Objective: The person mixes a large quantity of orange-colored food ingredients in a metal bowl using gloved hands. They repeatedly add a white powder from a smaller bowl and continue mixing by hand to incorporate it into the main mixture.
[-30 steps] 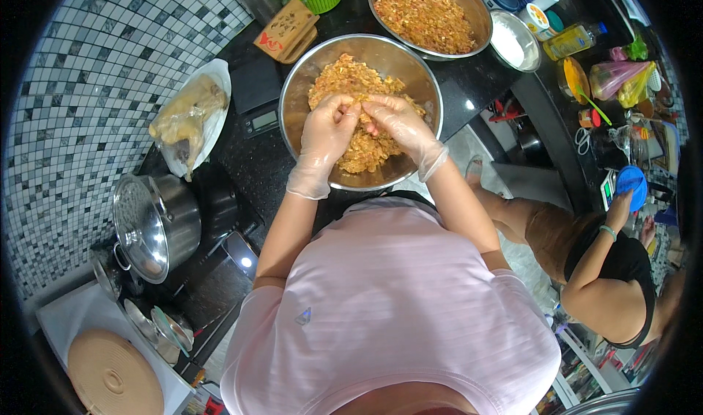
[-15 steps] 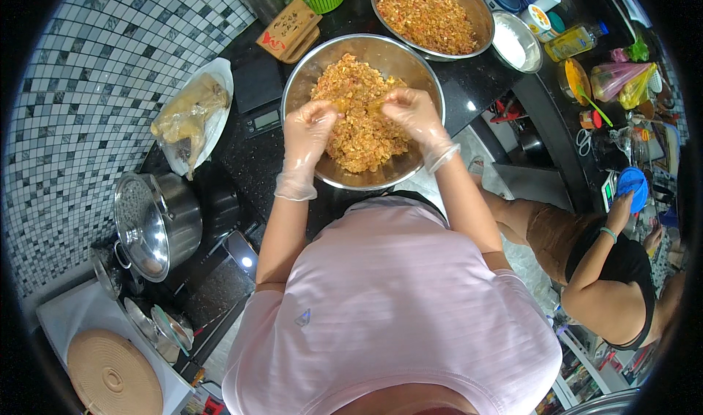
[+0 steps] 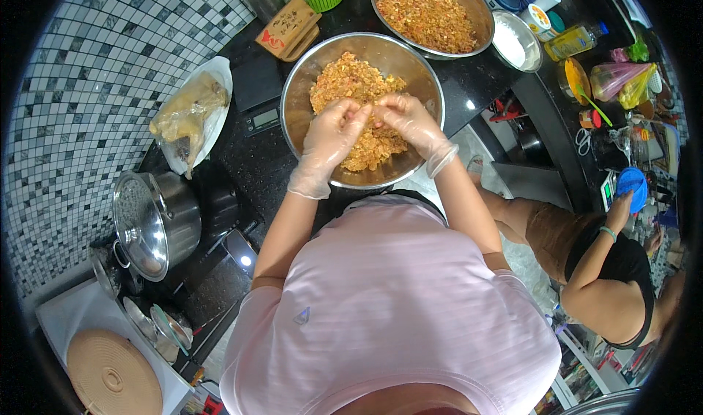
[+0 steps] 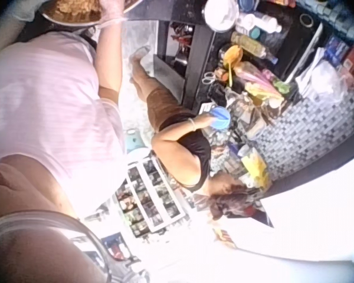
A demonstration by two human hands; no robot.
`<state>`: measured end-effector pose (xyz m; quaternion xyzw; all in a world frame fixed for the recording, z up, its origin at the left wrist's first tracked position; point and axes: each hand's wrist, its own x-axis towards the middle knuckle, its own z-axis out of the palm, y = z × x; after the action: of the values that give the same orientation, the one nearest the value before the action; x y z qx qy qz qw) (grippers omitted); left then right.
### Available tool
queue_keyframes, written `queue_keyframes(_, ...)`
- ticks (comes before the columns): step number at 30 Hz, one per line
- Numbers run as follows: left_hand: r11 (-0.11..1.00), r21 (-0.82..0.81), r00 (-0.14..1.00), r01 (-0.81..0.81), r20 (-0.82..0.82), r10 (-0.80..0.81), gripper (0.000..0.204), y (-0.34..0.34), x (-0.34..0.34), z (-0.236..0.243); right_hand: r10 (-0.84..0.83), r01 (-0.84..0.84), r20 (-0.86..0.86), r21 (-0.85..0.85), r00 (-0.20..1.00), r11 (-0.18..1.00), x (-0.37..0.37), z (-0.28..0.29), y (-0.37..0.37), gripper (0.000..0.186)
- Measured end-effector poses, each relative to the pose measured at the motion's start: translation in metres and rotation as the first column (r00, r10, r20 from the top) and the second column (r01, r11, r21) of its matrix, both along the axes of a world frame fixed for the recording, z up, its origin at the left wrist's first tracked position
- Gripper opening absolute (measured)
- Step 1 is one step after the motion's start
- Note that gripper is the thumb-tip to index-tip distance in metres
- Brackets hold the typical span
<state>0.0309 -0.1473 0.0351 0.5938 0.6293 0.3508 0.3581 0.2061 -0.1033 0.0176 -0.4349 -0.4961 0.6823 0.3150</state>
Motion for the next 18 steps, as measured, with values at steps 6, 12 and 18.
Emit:
queue_keyframes(6, 0.999, 0.035, 1.000, -0.025, -0.004, 0.025, 0.020, -0.011, 0.004, -0.016, -0.005, -0.169, 0.385, 0.418, 0.923, 0.893, -0.006, -0.006, -0.013, 0.018)
queue_keyframes(12, 0.992, -0.108, 0.897, -0.063, -0.443, 0.009, 0.027, -0.034, -0.017, -0.020, -0.212, -0.303, 0.728, 0.506, 0.651, 0.808, 0.017, -0.008, -0.010, 0.023)
queue_keyframes(18, 0.989, -0.145, 0.771, 0.002, -0.630, -0.094, 0.033, -0.021, -0.016, -0.031, -0.310, -0.471, 0.768, 0.603, 0.560, 0.643, 0.011, -0.014, 0.002, 0.066)
